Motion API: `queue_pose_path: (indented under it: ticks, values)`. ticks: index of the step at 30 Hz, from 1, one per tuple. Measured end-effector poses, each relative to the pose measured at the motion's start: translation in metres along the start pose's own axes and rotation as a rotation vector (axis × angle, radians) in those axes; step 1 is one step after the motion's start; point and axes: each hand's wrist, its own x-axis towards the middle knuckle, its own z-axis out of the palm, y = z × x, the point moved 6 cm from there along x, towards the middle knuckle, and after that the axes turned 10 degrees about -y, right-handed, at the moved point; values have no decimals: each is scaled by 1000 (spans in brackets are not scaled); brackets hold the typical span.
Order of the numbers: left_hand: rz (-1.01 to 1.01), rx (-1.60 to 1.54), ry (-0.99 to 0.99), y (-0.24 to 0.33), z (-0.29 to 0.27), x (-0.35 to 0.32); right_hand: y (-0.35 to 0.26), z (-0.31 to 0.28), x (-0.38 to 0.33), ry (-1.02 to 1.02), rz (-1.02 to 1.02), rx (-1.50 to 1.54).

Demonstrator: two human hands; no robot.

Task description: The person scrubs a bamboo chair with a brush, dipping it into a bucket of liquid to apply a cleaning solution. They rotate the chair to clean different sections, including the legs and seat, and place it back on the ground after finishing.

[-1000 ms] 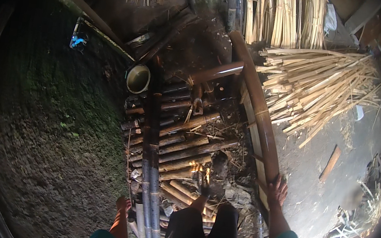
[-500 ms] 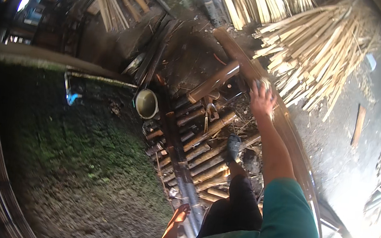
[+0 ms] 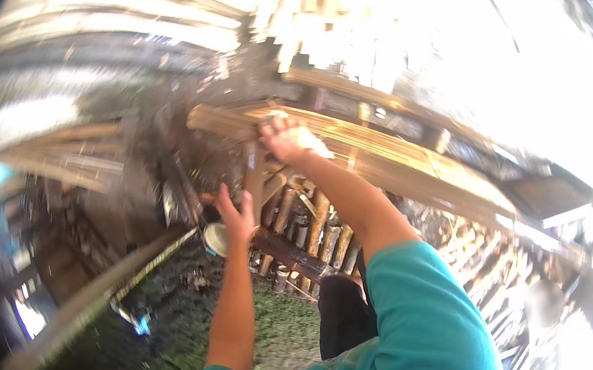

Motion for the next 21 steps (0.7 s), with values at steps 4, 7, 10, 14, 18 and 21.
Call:
queue_pose_path:
  ticks: [4,7,10,14,18,21]
  values:
    - [-140,-268,-259,42,20,114,7,-22,-12,100,-65,43]
    - [-285,-401,-360,46,63,134,37,-30,-44,213,27,98]
    - [-393,-224,-359,54,77,133,91,-38,-119,145,201,155]
    - [-491,-166,-418,35,68,129,179,-58,-261,15,568,202]
    - [-381,-198,-501,19,78,130,257,-57,-421,181,988,-88]
    - [-407,-230,-594,28,73,125,246,-68,-538,619,1274,-161]
